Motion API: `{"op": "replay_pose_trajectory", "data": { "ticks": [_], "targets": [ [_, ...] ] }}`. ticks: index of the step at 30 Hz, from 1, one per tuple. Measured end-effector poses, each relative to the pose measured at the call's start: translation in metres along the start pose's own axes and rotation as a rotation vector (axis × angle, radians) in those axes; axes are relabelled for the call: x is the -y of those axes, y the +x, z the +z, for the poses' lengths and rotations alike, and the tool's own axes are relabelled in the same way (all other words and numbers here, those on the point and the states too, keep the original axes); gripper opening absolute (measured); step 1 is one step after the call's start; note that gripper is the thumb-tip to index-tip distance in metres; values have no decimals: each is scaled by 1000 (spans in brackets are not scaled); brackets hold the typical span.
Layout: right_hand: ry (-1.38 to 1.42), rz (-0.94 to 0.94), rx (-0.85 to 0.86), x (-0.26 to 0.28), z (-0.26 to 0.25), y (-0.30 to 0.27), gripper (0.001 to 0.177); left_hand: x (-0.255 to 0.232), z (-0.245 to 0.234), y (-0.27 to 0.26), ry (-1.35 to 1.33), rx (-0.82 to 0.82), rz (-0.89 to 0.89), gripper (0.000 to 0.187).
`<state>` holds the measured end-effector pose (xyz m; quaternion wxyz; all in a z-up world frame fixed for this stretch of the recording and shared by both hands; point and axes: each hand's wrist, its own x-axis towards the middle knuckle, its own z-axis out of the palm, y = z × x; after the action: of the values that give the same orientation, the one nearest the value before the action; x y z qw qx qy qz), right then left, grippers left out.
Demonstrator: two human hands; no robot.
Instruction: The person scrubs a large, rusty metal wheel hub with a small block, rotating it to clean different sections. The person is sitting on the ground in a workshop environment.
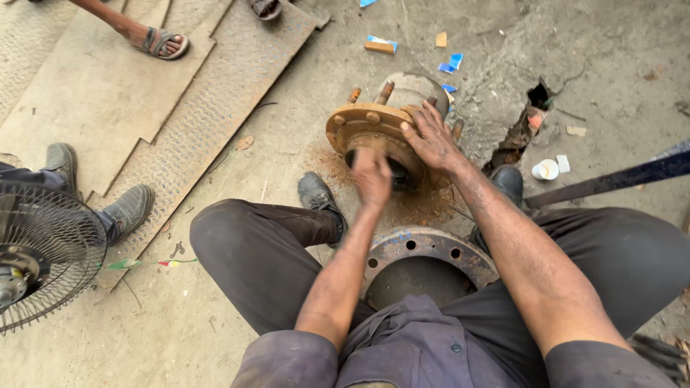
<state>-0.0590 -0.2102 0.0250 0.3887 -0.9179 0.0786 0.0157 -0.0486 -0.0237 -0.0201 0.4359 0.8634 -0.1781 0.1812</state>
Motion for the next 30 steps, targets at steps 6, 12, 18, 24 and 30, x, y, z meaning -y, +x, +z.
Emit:
{"op": "replay_pose_trajectory", "data": {
  "ticks": [6,12,18,24,30],
  "targets": [
    [-4,34,32,3,1,0,77,61,13,40,175,-5,-457,5],
    [-39,14,-1,3,4,2,81,52,16,40,191,74,-492,12],
    [-11,-24,-17,7,1,-1,83,8,0,24,86,-14,-201,17],
    [-10,-28,-29,7,1,-1,80,-27,-5,7,272,157,35,26],
    [27,-39,-39,10,-2,-5,75,-39,-3,-4,344,168,170,28]
  ]
}}
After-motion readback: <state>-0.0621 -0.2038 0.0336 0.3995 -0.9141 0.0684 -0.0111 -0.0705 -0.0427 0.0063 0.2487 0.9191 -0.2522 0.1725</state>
